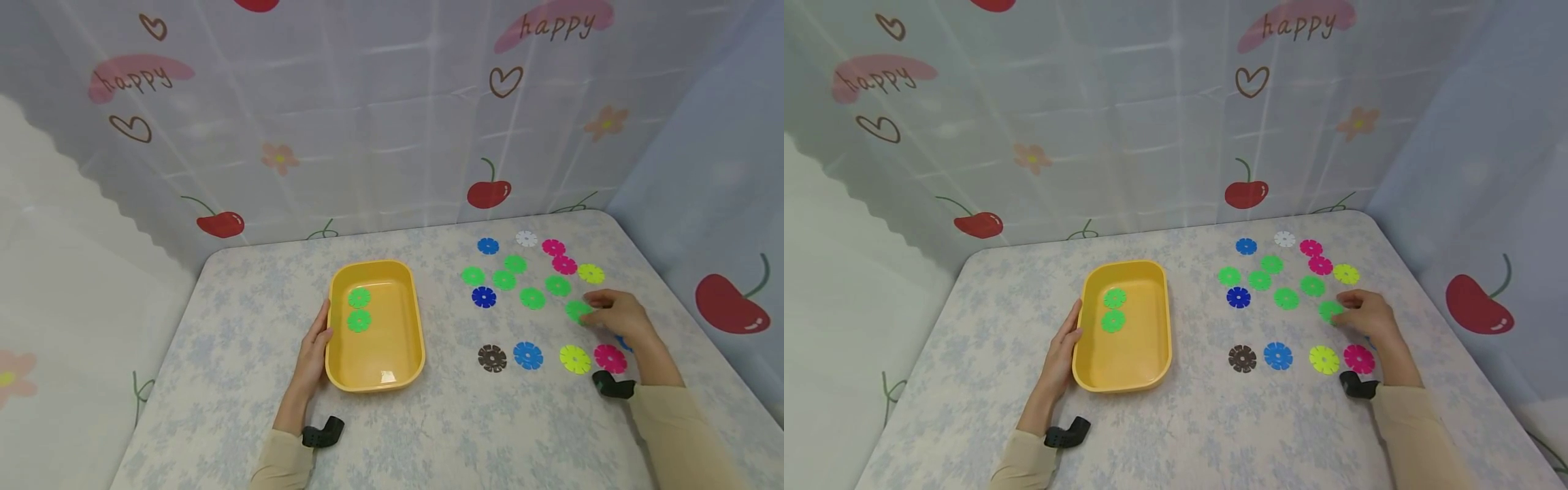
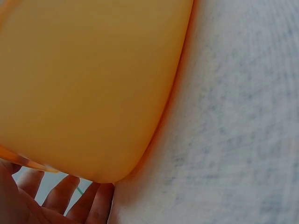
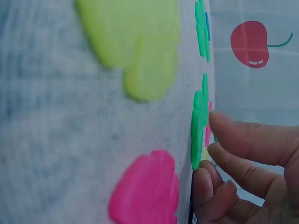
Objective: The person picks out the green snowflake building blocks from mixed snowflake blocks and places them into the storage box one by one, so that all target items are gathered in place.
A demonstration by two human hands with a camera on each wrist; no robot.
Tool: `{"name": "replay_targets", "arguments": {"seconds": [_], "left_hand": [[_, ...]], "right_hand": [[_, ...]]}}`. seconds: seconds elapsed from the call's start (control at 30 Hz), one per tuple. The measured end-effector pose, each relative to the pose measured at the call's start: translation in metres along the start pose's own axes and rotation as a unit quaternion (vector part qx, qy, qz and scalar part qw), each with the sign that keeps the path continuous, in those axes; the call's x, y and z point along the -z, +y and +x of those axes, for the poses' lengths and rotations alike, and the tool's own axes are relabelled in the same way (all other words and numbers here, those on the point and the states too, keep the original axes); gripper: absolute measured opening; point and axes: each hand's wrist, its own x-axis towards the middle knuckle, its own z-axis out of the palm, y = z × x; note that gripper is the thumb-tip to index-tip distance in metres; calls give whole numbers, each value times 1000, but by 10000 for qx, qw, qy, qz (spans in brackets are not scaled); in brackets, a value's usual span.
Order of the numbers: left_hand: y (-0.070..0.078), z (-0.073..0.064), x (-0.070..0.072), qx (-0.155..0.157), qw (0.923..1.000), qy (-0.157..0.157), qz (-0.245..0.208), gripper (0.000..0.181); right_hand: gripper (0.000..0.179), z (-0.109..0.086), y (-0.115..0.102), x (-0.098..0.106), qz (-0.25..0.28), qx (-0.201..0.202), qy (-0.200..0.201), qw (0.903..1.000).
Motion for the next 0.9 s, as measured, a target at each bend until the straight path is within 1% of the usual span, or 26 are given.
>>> {"name": "replay_targets", "arguments": {"seconds": [0.13,0.33,0.57,0.63,0.73,0.9], "left_hand": [[1,0,0,-24,10000,-13,26,51],[1,-1,1,-13,10000,0,15,51],[0,-1,1,-6,10000,16,-27,51],[0,-1,0,-1,10000,19,-33,51],[0,-1,0,-2,10000,17,-32,50],[2,-1,0,-52,9999,7,-94,51]], "right_hand": [[63,-1,-1,-2,-59,31,-51,10000],[59,-2,-3,-4,-137,23,34,9999],[54,-1,-2,-6,-182,313,175,9992],[52,0,-2,-6,-185,340,238,9990],[48,0,-2,-6,-188,279,358,9988],[42,-1,-3,-5,-126,37,474,9988]]}}
